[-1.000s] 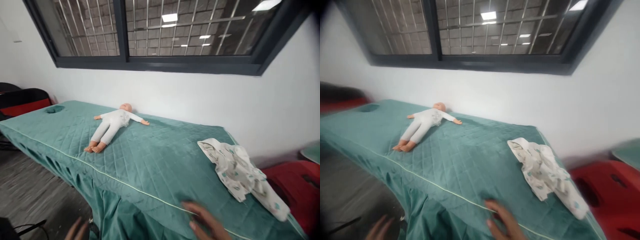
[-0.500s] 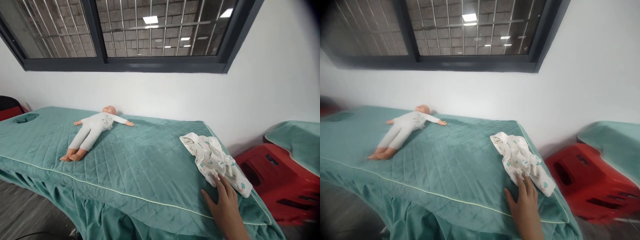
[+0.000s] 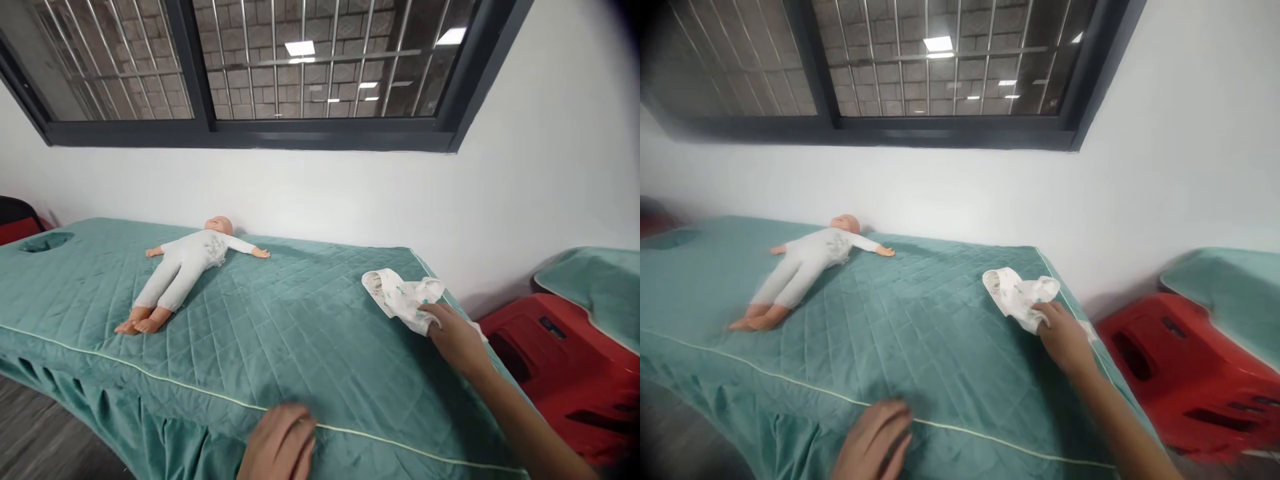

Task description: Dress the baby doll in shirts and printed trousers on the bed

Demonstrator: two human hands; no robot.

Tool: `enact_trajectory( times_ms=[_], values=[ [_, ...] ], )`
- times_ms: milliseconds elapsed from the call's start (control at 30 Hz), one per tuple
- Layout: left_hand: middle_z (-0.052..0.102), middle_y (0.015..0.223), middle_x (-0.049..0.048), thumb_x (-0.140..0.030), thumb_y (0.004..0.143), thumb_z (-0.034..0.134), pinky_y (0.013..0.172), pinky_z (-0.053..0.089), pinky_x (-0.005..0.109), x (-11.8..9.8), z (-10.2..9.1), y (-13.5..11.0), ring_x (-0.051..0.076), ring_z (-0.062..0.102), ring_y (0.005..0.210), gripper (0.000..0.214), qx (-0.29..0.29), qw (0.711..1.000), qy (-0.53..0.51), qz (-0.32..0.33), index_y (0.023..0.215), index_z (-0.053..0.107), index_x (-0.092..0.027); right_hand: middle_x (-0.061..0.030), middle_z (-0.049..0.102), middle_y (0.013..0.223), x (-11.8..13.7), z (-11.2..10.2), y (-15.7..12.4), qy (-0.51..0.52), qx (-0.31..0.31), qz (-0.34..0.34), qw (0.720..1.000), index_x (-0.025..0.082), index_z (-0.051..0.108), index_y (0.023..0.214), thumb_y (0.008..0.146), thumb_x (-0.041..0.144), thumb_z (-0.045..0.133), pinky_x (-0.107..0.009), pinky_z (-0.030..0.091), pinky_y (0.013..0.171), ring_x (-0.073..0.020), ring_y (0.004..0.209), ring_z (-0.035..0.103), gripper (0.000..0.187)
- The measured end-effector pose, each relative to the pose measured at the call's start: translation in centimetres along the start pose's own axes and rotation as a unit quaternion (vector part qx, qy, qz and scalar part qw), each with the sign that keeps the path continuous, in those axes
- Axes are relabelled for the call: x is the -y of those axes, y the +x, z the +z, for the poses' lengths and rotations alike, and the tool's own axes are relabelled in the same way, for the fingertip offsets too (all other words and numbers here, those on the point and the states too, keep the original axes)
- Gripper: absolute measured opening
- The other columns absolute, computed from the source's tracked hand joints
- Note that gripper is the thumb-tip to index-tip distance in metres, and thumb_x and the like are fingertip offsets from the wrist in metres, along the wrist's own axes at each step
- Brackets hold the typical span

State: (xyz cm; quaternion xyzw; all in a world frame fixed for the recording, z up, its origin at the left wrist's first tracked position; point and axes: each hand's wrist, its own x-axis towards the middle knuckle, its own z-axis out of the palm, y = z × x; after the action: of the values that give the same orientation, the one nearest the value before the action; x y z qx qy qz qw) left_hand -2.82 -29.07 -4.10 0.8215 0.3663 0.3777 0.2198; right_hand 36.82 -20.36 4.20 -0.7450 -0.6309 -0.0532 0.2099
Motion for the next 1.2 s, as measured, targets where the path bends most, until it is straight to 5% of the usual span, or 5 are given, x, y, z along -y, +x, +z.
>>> enact_trajectory(
  times_ms=[300,533,733,967,1200],
  values=[
    [0.058,0.132,0.0088,-0.043,0.076,0.075,0.098,0.044,0.030,3.8,1.5,17.7,0.022,0.056,0.120,0.058,-0.251,0.784,-0.499,-0.270,0.127,0.055,-0.024,-0.0028,0.068,0.093,11.8,-6.1,2.4,0.343,0.209,-0.064,0.913,0.022,0.064,0.113,0.085,0.040,0.052,-0.028,0.049,0.067,-0.0201,0.079,0.061,0.035],
    [0.068,0.092,0.0029,-0.031,0.065,0.079,0.065,0.046,0.022,5.8,1.1,17.8,0.013,0.062,0.073,0.047,-0.227,0.713,-0.589,-0.304,0.108,0.062,-0.017,-0.0040,0.071,0.099,9.6,-3.1,7.3,0.273,0.307,-0.114,0.904,0.021,0.071,0.097,0.088,0.050,0.051,-0.033,0.049,0.079,-0.0246,0.091,0.064,0.035],
    [0.068,0.083,0.0001,-0.016,0.063,0.069,0.054,0.041,0.019,5.7,0.8,17.5,0.011,0.059,0.063,0.049,-0.203,0.714,-0.596,-0.306,0.111,0.062,-0.019,-0.0081,0.069,0.111,8.9,-0.1,10.2,0.195,-0.045,0.015,0.980,0.020,0.068,0.104,0.086,0.039,0.051,-0.039,0.046,0.089,-0.0240,0.099,0.062,0.031],
    [0.067,0.122,0.0091,-0.021,0.072,0.072,0.085,0.053,0.033,6.6,0.8,17.6,0.022,0.068,0.100,0.047,-0.247,0.641,-0.670,-0.283,0.117,0.058,-0.020,0.0009,0.068,0.083,16.8,1.2,3.5,0.186,0.303,-0.231,0.906,0.024,0.068,0.084,0.084,0.025,0.056,-0.027,0.044,0.068,-0.0159,0.076,0.061,0.012],
    [0.048,0.148,0.0050,-0.026,0.082,0.067,0.106,0.047,0.041,6.0,0.1,17.5,0.026,0.053,0.129,0.044,-0.239,0.608,-0.705,-0.277,0.124,0.058,-0.023,-0.0071,0.058,0.122,19.0,2.1,-2.1,0.173,0.266,-0.259,0.912,0.023,0.058,0.119,0.075,0.017,0.066,-0.037,0.043,0.093,-0.0240,0.110,0.054,0.046]
  ],
)
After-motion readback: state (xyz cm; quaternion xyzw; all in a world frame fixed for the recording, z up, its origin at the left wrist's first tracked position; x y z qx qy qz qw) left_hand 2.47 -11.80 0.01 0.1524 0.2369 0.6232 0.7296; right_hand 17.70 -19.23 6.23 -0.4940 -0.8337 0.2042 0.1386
